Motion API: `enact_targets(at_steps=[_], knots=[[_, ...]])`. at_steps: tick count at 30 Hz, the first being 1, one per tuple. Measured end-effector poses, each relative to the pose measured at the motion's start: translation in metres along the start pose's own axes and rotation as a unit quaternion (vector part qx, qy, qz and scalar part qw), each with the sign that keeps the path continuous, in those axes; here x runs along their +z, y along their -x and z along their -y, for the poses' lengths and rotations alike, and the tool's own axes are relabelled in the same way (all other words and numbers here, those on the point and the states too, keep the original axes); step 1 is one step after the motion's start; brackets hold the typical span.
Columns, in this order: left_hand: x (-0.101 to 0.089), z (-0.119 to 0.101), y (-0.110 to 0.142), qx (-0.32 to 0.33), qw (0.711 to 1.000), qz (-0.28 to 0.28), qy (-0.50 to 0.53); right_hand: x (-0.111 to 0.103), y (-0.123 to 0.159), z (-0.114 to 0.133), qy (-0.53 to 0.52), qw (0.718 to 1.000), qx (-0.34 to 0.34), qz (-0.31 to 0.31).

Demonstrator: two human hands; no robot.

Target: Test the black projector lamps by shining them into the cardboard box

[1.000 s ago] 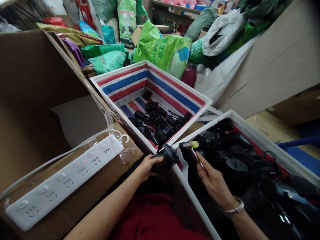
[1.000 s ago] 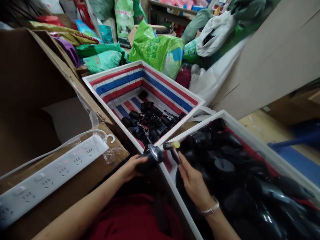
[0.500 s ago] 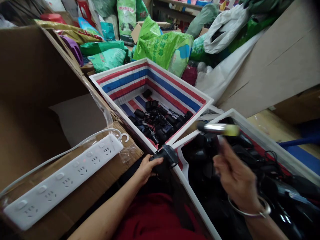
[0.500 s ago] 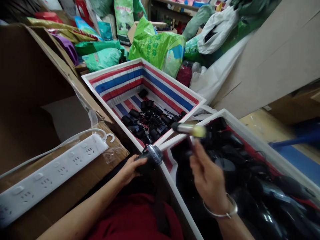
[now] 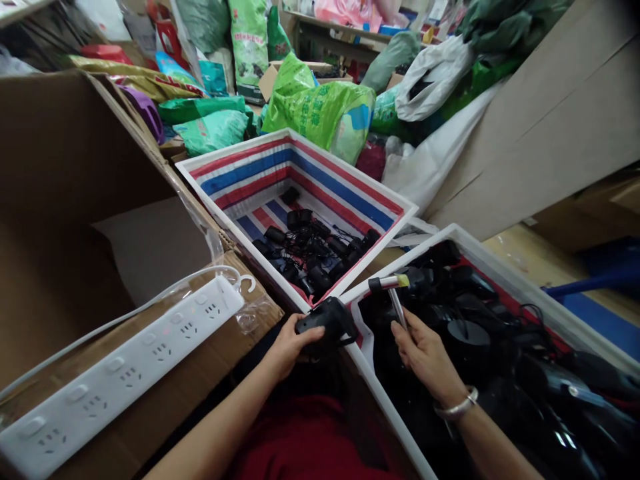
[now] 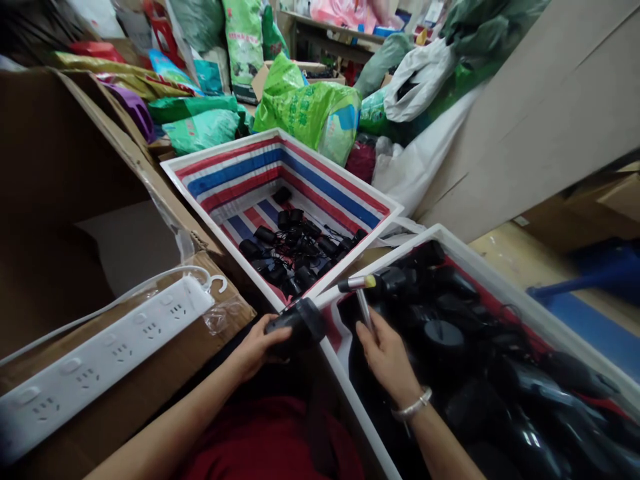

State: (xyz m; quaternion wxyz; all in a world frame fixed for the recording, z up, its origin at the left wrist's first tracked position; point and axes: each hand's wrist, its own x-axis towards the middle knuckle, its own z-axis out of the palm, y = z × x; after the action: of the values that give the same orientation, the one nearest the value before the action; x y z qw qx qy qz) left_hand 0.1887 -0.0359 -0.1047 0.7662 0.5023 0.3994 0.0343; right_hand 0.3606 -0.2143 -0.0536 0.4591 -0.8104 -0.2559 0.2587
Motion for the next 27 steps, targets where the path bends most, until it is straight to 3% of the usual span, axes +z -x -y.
enact_targets(at_steps=[4, 16, 21, 27], knots=[[0.002, -0.01, 0.018, 0.116, 0.989, -0.032, -0.086, 0.008, 0.005, 0.0, -0.074, 0.995, 0.062, 0.03], [0.013, -0.019, 0.034, 0.353, 0.894, -0.095, -0.258, 0.024, 0.009, 0.013, -0.105, 0.993, 0.037, 0.039], [0.013, -0.015, 0.033, 0.39, 0.87, -0.084, -0.29, 0.035, 0.002, 0.025, -0.153, 0.986, 0.061, 0.03], [0.011, -0.008, 0.034, 0.398, 0.858, -0.072, -0.318, 0.039, -0.005, 0.036, -0.133, 0.988, 0.077, 0.016]])
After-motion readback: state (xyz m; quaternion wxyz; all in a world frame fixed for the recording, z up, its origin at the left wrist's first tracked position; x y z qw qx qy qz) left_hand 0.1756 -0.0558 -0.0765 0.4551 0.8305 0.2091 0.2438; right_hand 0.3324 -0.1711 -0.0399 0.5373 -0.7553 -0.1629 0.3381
